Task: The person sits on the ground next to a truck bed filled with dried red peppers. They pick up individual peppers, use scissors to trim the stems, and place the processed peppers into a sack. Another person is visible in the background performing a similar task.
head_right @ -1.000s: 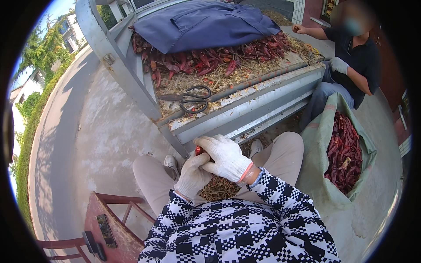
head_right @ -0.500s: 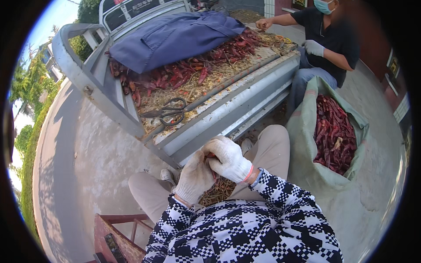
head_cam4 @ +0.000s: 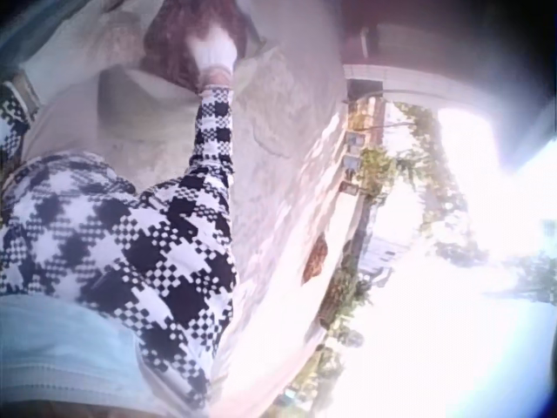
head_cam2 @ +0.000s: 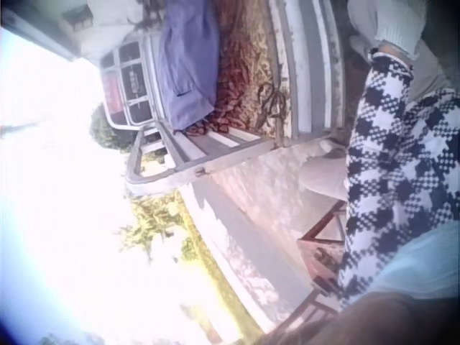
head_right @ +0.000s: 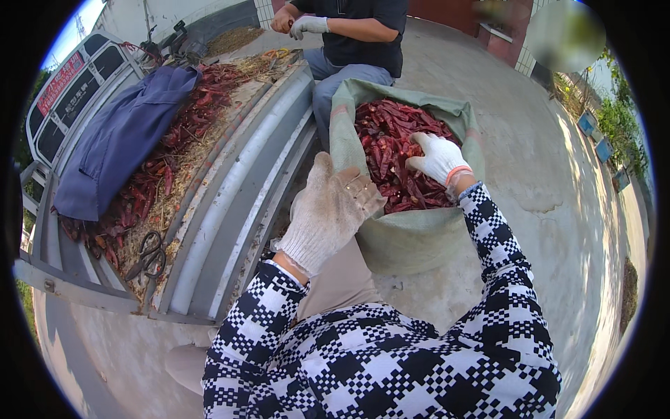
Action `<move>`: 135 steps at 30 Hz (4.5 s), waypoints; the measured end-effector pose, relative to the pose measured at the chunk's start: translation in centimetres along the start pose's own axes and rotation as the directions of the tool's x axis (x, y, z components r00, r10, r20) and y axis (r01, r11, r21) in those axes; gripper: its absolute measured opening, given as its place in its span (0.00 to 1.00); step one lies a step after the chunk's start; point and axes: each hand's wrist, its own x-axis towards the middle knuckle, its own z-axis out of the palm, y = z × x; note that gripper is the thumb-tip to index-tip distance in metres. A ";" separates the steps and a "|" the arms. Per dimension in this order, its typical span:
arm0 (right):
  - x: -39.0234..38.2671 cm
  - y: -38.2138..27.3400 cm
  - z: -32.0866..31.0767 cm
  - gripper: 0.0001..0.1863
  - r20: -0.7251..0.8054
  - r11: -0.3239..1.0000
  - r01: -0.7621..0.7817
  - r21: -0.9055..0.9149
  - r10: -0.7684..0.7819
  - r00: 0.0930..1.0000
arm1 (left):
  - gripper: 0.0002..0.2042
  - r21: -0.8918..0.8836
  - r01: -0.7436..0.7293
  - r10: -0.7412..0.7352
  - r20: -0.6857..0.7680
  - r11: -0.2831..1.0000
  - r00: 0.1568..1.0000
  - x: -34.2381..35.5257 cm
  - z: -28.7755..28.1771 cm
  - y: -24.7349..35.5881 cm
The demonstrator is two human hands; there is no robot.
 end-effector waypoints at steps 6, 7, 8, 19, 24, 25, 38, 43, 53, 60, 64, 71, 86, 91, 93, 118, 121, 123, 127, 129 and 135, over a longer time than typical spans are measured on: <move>1.5 -3.3 2.5 0.15 -0.132 0.929 0.037 0.369 0.013 0.991 | 0.34 -0.156 0.018 -0.011 0.044 0.988 0.999 -0.7 -2.5 -0.4; 1.9 -5.8 2.4 0.15 -0.139 0.887 0.086 0.454 -0.025 0.990 | 0.32 -0.175 0.021 0.009 0.168 0.984 0.986 -0.7 -3.9 -0.4; 2.5 -8.9 2.7 0.15 -0.111 0.847 0.131 0.516 -0.086 0.990 | 0.30 -0.197 0.024 0.033 0.284 0.980 0.958 -0.6 -5.4 -0.4; 12.8 -40.4 13.1 0.19 -0.032 0.513 0.825 0.236 -0.845 0.534 | 0.19 0.280 -0.356 0.427 -0.252 0.891 0.869 -15.3 -16.1 1.4; 16.1 -47.6 16.7 0.21 0.292 0.609 0.789 0.078 -0.771 0.566 | 0.20 0.689 -0.246 0.633 -0.386 0.681 0.671 -20.6 -18.3 1.0; 15.9 -48.7 16.5 0.21 0.346 0.652 0.755 0.070 -0.726 0.595 | 0.20 0.751 -0.185 0.664 -0.405 0.634 0.629 -21.4 -18.9 0.9; 2.2 -42.0 11.9 0.14 -0.245 -0.109 0.977 0.185 -0.968 -0.061 | 0.24 0.006 -0.629 0.593 -0.336 0.778 0.731 -24.1 -23.2 0.7; -3.9 -39.5 11.8 0.13 -0.183 -0.244 0.948 0.202 -0.961 -0.208 | 0.22 -0.118 -0.672 0.649 -0.181 0.731 0.739 -24.1 -22.7 1.8; -6.1 -37.9 11.2 0.15 0.040 0.287 0.404 0.868 -0.853 0.521 | 0.14 -0.291 -0.648 0.623 -0.188 0.703 0.760 -25.4 -22.9 1.9; -5.1 -38.8 13.6 0.16 0.171 0.304 0.181 0.935 -0.837 0.520 | 0.10 -0.147 -0.641 0.588 -0.288 0.753 0.756 -24.9 -20.6 1.9; -5.4 -39.0 13.2 0.15 0.157 0.276 0.198 0.941 -0.871 0.466 | 0.11 -0.097 -0.672 0.615 -0.324 0.735 0.719 -25.4 -20.4 2.0; -6.3 -39.0 11.7 0.14 0.370 0.368 -0.094 0.925 -0.817 0.442 | 0.19 0.011 -0.650 0.640 -0.192 0.760 0.744 -26.0 -21.4 1.7; -8.0 -39.8 12.0 0.12 0.210 0.375 0.214 0.902 -0.814 0.541 | 0.14 0.848 -0.337 0.882 -0.270 0.408 0.387 -25.6 -17.6 1.6; -7.9 -39.6 13.0 0.13 0.220 0.340 0.163 0.926 -0.839 0.498 | 0.11 0.929 -0.252 0.931 -0.187 0.272 0.314 -25.4 -19.1 1.1; -8.1 -39.5 13.6 0.13 0.195 0.310 0.159 0.937 -0.845 0.499 | 0.10 0.920 -0.233 0.917 -0.230 0.314 0.326 -25.5 -19.0 1.1; 2.9 -42.9 10.5 0.14 0.115 0.494 0.532 0.688 -0.798 0.592 | 0.05 0.745 -0.349 0.790 -0.374 0.568 0.485 -26.2 -18.5 2.2; 7.6 -47.0 13.6 0.12 -0.099 0.449 0.834 0.320 -0.860 0.500 | 0.06 0.733 -0.357 0.780 -0.369 0.578 0.505 -26.1 -17.9 2.8; 8.6 -50.7 14.3 0.16 0.055 0.502 0.858 0.111 -0.865 0.499 | 0.07 0.716 -0.379 0.787 -0.390 0.586 0.479 -26.6 -17.9 2.4; 11.1 -54.9 16.9 0.18 0.197 0.462 0.881 -0.106 -0.858 0.474 | 0.07 0.629 -0.485 0.784 -0.377 0.608 0.494 -27.1 -18.4 1.7; 11.8 -55.8 17.7 0.17 0.235 0.460 0.871 -0.172 -0.839 0.490 | 0.07 0.603 -0.500 0.777 -0.392 0.622 0.493 -27.4 -17.9 1.6; 12.9 -53.5 15.6 0.18 0.100 0.505 0.859 0.083 -0.862 0.497 | 0.07 0.502 -0.581 0.766 -0.371 0.641 0.524 -27.6 -19.1 1.0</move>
